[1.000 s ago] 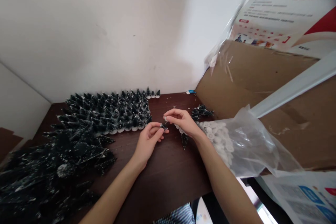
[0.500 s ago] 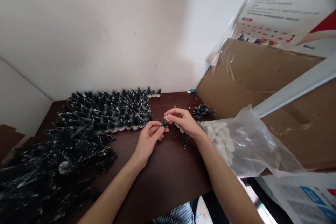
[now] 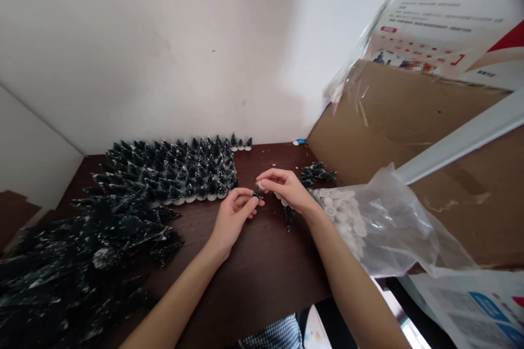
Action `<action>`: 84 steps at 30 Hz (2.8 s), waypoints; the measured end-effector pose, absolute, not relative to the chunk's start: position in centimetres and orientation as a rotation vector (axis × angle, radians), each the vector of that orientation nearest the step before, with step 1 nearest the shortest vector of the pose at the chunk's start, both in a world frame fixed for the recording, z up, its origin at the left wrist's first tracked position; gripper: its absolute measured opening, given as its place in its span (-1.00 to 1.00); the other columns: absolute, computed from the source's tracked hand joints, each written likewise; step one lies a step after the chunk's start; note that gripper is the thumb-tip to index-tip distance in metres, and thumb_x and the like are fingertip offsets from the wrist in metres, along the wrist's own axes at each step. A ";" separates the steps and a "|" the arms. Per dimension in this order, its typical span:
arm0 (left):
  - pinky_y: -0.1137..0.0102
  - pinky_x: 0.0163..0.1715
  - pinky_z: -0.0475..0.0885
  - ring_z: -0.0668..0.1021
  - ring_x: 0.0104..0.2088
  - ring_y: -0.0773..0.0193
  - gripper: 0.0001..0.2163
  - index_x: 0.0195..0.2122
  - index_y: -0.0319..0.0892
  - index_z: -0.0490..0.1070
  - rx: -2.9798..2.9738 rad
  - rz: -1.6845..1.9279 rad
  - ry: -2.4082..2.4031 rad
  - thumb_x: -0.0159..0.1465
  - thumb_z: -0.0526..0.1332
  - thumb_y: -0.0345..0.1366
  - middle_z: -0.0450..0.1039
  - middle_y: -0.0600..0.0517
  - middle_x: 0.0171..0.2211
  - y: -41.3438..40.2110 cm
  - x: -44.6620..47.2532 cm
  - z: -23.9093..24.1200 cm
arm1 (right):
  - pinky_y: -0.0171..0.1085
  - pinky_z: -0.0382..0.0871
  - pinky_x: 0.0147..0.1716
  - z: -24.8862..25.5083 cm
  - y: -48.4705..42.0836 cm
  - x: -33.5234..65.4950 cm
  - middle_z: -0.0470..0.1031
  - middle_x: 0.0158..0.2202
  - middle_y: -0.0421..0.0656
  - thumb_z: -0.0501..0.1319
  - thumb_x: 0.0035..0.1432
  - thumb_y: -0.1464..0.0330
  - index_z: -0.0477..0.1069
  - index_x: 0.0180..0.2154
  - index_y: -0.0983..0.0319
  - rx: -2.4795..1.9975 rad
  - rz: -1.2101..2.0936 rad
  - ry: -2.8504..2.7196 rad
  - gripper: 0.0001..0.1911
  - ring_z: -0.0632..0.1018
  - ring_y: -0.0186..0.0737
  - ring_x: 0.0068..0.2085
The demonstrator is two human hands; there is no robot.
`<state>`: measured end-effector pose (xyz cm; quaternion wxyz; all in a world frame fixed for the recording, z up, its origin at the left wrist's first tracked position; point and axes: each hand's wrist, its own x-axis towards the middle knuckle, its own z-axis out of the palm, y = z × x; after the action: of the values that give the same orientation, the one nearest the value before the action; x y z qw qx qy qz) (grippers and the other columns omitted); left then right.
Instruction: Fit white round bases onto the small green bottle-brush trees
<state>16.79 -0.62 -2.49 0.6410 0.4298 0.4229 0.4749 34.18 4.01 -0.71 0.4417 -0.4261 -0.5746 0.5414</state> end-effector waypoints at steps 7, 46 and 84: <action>0.40 -0.34 0.35 0.50 -0.42 0.31 -0.61 -0.22 -0.19 0.35 0.976 1.084 0.964 0.09 0.40 -0.05 0.61 -0.03 -0.37 -0.7 16.8 -2.4 | -0.29 0.43 -0.27 -0.7 4.0 34.2 0.57 -0.35 -0.20 0.44 -0.01 0.22 0.61 -0.30 0.18 -1.045 1.351 -1.439 -0.78 0.49 -0.34 -0.36; 0.45 -0.38 0.36 0.50 -0.44 0.34 -0.62 -0.23 -0.21 0.38 0.961 1.132 0.966 0.08 0.41 -0.07 0.60 0.01 -0.43 -0.6 17.0 -2.7 | -0.26 0.47 -0.15 -0.6 3.8 34.2 0.60 -0.31 -0.20 0.48 -0.05 0.24 0.58 -0.29 0.20 -1.037 1.467 -1.434 -0.74 0.57 -0.30 -0.27; 0.41 -0.36 0.37 0.54 -0.40 0.28 -0.62 -0.22 -0.19 0.39 0.983 1.130 0.963 0.08 0.41 -0.05 0.59 -0.01 -0.40 -0.7 16.9 -2.6 | -0.28 0.46 -0.26 -0.4 3.7 34.2 0.58 -0.35 -0.21 0.50 -0.08 0.20 0.56 -0.30 0.22 -1.053 1.498 -1.425 -0.68 0.52 -0.35 -0.37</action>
<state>16.95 -0.70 -2.59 0.6292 0.4290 0.4204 0.4934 34.20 3.68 -0.42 0.3993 -0.4162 -0.5630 0.5920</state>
